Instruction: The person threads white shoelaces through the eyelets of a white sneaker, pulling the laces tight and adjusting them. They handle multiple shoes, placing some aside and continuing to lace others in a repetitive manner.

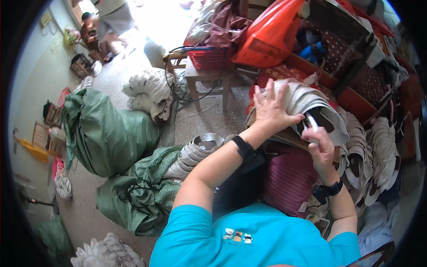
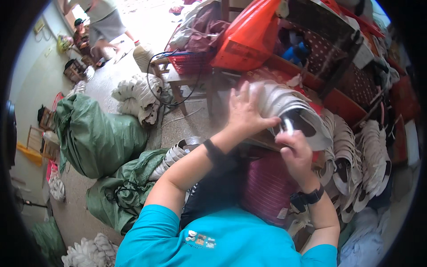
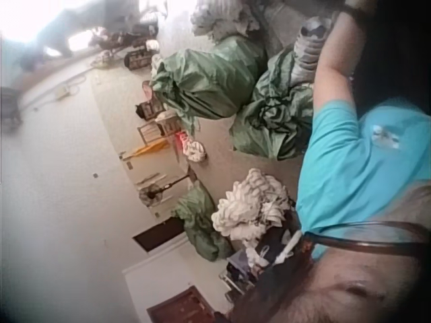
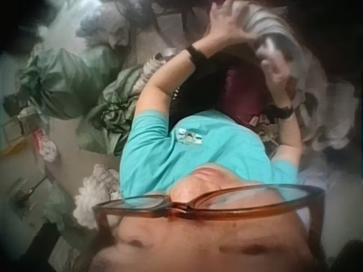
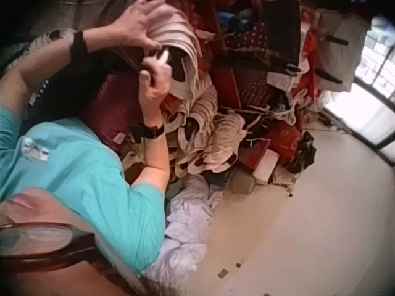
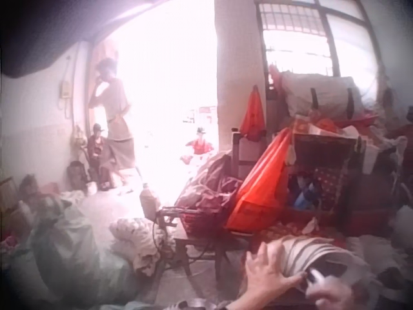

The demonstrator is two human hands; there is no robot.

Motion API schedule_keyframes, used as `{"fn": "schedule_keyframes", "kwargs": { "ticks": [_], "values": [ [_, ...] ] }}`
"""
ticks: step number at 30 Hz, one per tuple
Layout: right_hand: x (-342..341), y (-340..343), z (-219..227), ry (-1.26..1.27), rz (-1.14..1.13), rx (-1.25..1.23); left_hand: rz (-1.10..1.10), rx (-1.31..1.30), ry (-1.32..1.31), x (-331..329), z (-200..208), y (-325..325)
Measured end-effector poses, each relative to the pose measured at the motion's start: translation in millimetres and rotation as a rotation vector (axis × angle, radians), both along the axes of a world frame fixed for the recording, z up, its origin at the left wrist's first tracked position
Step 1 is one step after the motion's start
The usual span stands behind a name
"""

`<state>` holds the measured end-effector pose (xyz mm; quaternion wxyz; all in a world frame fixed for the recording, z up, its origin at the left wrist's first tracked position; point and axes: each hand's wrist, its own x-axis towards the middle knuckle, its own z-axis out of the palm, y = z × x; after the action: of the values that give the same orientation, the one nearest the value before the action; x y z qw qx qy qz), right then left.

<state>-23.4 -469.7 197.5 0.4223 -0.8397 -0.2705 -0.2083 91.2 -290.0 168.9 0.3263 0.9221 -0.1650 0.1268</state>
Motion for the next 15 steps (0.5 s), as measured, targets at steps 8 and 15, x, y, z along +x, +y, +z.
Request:
{"fn": "schedule_keyframes", "kwargs": {
  "ticks": [8, 15],
  "values": [
    [-36.1, 28.4, -0.4, 0.280, 0.437, -0.159, -0.033, -0.015, -0.169, 4.6, -4.8, 0.0],
    [-56.7, 46.6, -18.7, -0.051, 0.484, -0.303, -0.054, 0.013, -0.104, 7.4, -4.5, -0.4]
  ]
}}
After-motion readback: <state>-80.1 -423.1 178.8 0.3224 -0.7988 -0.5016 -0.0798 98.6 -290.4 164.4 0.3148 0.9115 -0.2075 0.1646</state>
